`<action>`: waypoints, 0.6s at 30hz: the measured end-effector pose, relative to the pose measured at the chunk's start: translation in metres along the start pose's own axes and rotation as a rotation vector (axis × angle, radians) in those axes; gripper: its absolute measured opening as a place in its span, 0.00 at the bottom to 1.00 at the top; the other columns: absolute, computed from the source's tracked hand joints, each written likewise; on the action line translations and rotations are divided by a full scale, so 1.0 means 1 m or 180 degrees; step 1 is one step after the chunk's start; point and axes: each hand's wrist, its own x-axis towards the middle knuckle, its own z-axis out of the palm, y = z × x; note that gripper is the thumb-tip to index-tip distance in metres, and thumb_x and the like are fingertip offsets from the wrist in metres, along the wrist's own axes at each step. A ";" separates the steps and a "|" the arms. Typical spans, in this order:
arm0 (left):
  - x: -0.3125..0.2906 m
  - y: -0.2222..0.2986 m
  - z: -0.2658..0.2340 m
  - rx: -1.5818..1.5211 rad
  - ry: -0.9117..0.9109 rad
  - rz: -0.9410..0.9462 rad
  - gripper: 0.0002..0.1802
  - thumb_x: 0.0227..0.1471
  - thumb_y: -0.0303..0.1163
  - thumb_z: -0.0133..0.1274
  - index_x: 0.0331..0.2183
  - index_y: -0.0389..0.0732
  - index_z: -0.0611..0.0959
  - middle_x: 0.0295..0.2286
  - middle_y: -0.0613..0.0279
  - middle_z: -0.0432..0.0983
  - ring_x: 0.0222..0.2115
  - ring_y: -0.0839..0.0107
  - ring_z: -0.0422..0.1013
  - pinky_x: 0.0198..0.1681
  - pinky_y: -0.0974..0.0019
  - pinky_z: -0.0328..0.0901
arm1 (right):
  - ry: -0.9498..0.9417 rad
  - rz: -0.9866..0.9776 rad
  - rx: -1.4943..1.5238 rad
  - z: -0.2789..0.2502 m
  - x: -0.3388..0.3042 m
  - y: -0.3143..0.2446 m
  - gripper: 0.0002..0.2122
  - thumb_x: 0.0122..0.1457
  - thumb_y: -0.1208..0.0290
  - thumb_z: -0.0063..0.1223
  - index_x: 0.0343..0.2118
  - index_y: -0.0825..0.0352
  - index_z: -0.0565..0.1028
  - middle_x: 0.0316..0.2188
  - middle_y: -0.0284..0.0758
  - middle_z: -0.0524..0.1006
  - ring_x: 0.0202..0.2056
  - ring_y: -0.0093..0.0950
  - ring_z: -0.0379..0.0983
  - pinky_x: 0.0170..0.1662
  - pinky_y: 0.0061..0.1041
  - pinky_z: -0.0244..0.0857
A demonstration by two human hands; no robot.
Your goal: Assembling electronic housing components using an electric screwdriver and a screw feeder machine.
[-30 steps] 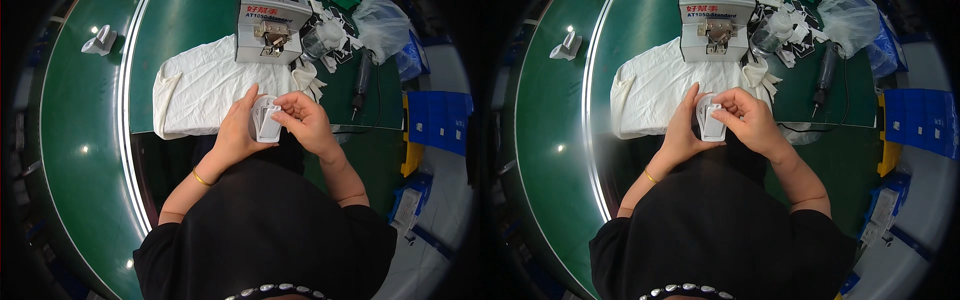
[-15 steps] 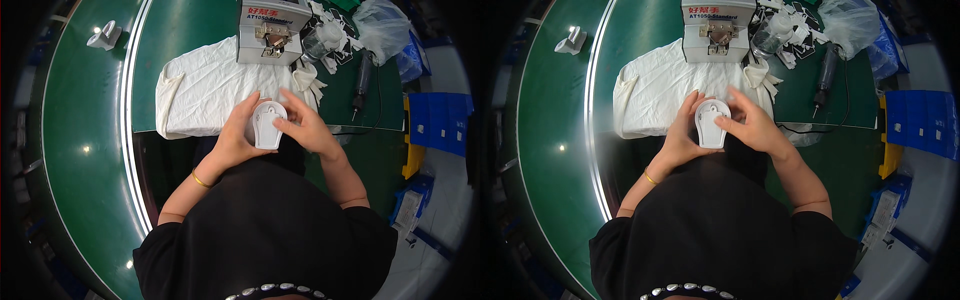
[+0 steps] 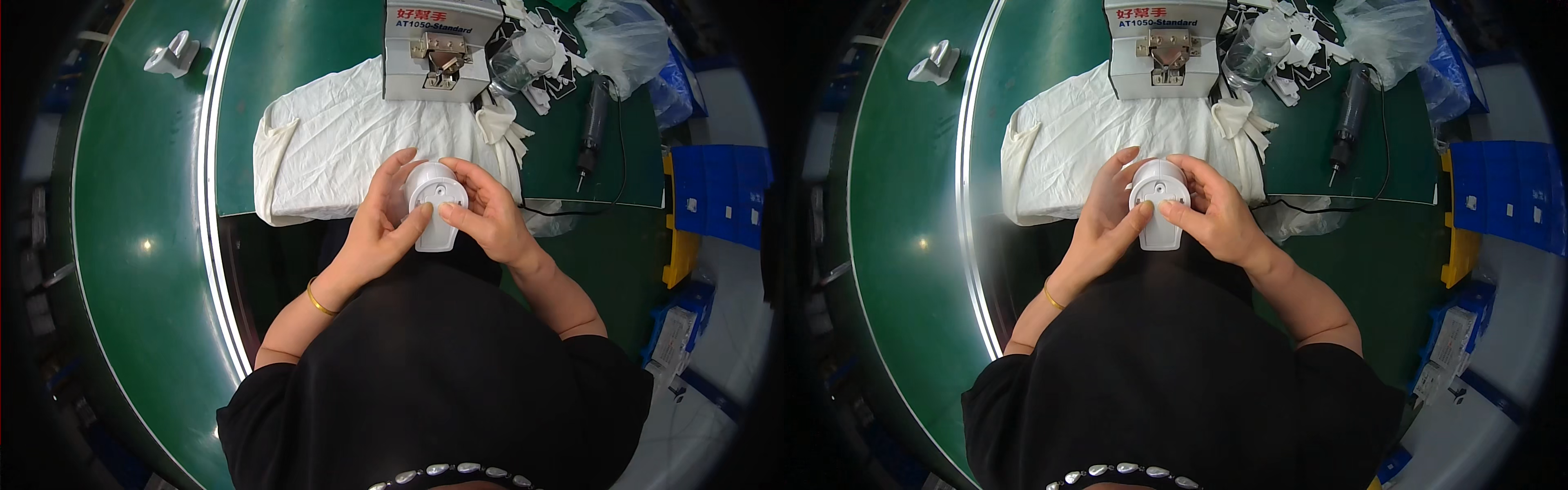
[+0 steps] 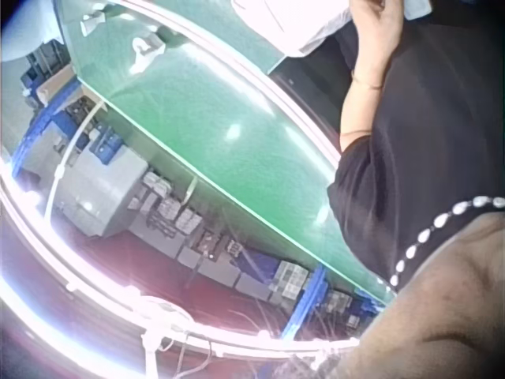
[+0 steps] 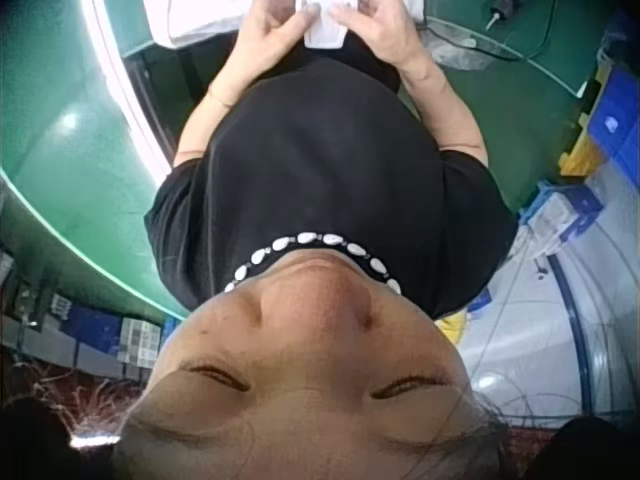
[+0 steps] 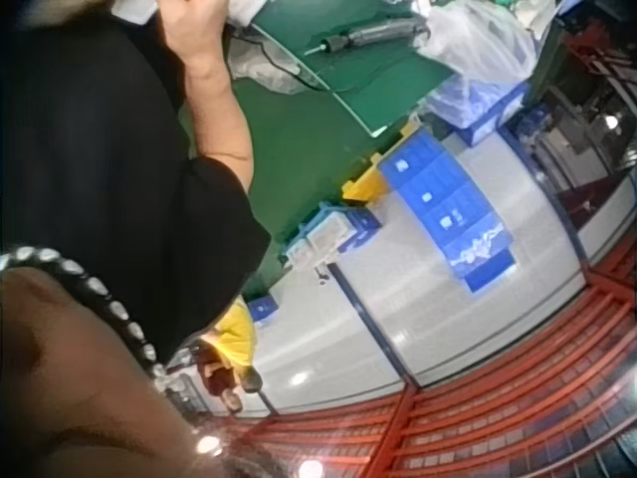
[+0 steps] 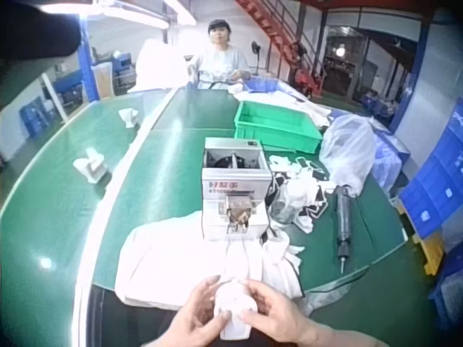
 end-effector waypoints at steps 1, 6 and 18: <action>0.002 -0.002 0.000 0.0004 -0.0003 -0.0003 0.39 0.58 0.23 0.50 0.64 0.39 0.50 0.58 0.46 0.59 0.58 0.66 0.58 0.60 0.63 0.55 | -0.0026 0.0068 0.0061 -0.003 0.002 0.001 0.28 0.58 0.76 0.56 0.60 0.76 0.59 0.53 0.41 0.70 0.52 0.26 0.68 0.56 0.26 0.62; 0.008 -0.009 -0.004 0.1332 -0.0163 0.0604 0.52 0.48 0.31 0.65 0.65 0.38 0.49 0.59 0.43 0.57 0.59 0.56 0.59 0.61 0.58 0.54 | -0.0027 0.0291 0.0338 -0.012 0.011 0.003 0.28 0.58 0.75 0.57 0.60 0.76 0.61 0.51 0.41 0.72 0.51 0.25 0.69 0.55 0.25 0.62; 0.029 -0.020 0.000 0.2848 0.0107 0.1510 0.42 0.29 0.27 0.72 0.51 0.44 0.76 0.56 0.44 0.63 0.56 0.45 0.62 0.57 0.52 0.60 | 0.3649 0.0715 -0.4005 -0.265 0.044 -0.041 0.37 0.46 0.48 0.66 0.53 0.72 0.72 0.47 0.49 0.76 0.49 0.40 0.74 0.51 0.35 0.67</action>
